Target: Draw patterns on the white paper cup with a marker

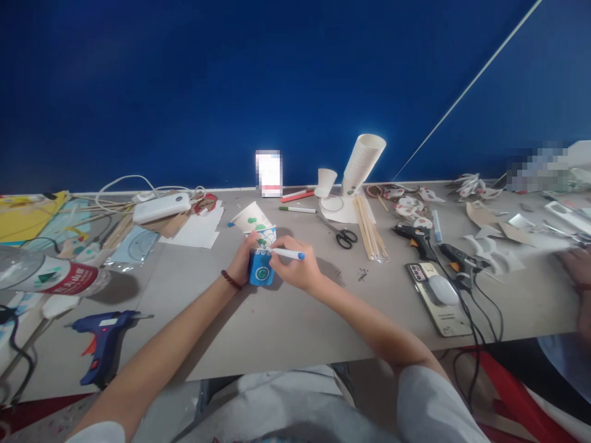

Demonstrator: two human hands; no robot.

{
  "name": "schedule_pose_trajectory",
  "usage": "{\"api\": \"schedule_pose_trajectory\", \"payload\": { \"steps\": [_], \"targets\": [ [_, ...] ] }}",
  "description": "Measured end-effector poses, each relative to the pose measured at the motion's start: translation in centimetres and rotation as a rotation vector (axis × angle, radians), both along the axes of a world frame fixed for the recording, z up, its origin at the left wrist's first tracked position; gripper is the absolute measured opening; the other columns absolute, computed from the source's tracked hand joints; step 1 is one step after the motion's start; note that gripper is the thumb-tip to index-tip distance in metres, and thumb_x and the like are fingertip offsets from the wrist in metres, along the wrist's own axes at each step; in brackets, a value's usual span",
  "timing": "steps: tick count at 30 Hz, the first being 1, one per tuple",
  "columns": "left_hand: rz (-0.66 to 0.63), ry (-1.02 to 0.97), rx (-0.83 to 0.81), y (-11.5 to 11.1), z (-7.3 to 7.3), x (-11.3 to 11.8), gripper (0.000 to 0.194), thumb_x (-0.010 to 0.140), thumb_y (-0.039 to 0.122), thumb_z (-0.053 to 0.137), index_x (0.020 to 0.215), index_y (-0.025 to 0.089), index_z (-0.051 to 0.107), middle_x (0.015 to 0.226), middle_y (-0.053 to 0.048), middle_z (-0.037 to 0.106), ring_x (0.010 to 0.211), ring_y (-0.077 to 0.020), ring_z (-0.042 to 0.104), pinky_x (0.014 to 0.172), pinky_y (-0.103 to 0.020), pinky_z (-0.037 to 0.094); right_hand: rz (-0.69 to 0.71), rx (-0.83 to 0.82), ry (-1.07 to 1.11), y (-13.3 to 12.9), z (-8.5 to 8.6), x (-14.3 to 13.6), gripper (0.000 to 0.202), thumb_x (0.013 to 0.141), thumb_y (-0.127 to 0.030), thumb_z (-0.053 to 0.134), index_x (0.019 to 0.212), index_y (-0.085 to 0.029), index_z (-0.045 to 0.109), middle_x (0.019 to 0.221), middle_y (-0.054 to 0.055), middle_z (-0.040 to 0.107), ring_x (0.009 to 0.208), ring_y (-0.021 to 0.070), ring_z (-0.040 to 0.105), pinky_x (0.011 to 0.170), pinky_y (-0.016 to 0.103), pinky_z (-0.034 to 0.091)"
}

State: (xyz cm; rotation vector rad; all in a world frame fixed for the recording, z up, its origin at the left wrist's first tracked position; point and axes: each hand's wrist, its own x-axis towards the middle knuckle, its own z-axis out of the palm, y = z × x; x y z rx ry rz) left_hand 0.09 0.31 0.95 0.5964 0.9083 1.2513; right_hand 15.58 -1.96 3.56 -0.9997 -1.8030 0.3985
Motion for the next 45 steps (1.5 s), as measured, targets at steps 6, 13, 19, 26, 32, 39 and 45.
{"api": "schedule_pose_trajectory", "payload": {
  "steps": [6, 13, 19, 26, 32, 39, 45],
  "targets": [
    [-0.005, -0.008, -0.003, 0.01, -0.12, 0.0, 0.055, 0.066, 0.057, 0.081, 0.101, 0.019, 0.064, 0.094, -0.003, 0.07, 0.086, -0.0193, 0.067, 0.081, -0.033, 0.051, -0.004, 0.033, 0.033, 0.08, 0.0, -0.08, 0.005, 0.082, -0.02, 0.06, 0.085, -0.023, 0.063, 0.078, 0.002, 0.074, 0.066, 0.0161, 0.069, 0.061, 0.026, 0.054],
    [-0.011, -0.018, -0.028, 0.02, -0.15, 0.07, 0.06, 0.061, 0.059, 0.084, 0.101, 0.019, 0.063, 0.092, -0.003, 0.071, 0.09, -0.0221, 0.069, 0.082, -0.034, 0.053, -0.043, 0.066, 0.036, 0.13, 0.32, -0.18, 0.007, 0.085, -0.02, 0.059, 0.089, -0.023, 0.065, 0.078, 0.002, 0.074, 0.066, 0.0158, 0.069, 0.063, 0.027, 0.055],
    [-0.025, -0.038, -0.013, 0.05, -0.18, 0.02, 0.055, 0.065, 0.056, 0.083, 0.1, 0.019, 0.064, 0.091, -0.003, 0.071, 0.094, -0.0227, 0.07, 0.084, -0.034, 0.053, -0.047, 0.075, 0.023, 0.2, 0.43, -0.21, 0.007, 0.086, -0.02, 0.059, 0.088, -0.023, 0.065, 0.078, 0.002, 0.074, 0.066, 0.0155, 0.069, 0.062, 0.027, 0.055],
    [-0.002, -0.03, -0.003, 0.05, -0.19, 0.01, 0.054, 0.065, 0.056, 0.083, 0.101, 0.019, 0.064, 0.091, -0.003, 0.071, 0.093, -0.0228, 0.069, 0.083, -0.034, 0.053, -0.033, 0.067, 0.023, 0.18, 0.26, -0.14, 0.007, 0.083, -0.018, 0.059, 0.086, -0.023, 0.064, 0.076, 0.001, 0.074, 0.064, 0.0151, 0.068, 0.06, 0.026, 0.053],
    [-0.022, -0.037, -0.041, 0.09, -0.32, -0.02, 0.056, 0.066, 0.055, 0.081, 0.103, 0.019, 0.064, 0.091, -0.003, 0.071, 0.088, -0.021, 0.069, 0.079, -0.033, 0.053, -0.011, 0.023, 0.032, 0.1, 0.05, -0.11, 0.006, 0.081, -0.019, 0.06, 0.083, -0.023, 0.064, 0.074, 0.001, 0.073, 0.062, 0.0148, 0.067, 0.058, 0.025, 0.052],
    [-0.032, -0.032, -0.056, 0.14, -0.4, -0.12, 0.057, 0.066, 0.056, 0.081, 0.104, 0.018, 0.063, 0.091, -0.003, 0.071, 0.083, -0.0195, 0.069, 0.078, -0.032, 0.053, -0.007, -0.024, 0.021, 0.03, 0.15, -0.15, 0.006, 0.081, -0.021, 0.059, 0.082, -0.024, 0.064, 0.074, 0.001, 0.073, 0.062, 0.0152, 0.066, 0.059, 0.026, 0.052],
    [-0.028, -0.048, -0.061, 0.2, -0.58, -0.18, 0.054, 0.066, 0.056, 0.082, 0.101, 0.019, 0.063, 0.087, -0.003, 0.071, 0.082, -0.0203, 0.07, 0.076, -0.032, 0.054, -0.019, -0.065, 0.093, 0.13, 0.39, -0.08, 0.005, 0.082, -0.022, 0.059, 0.084, -0.023, 0.064, 0.076, 0.002, 0.073, 0.063, 0.0155, 0.065, 0.061, 0.027, 0.053]
  ]
}}
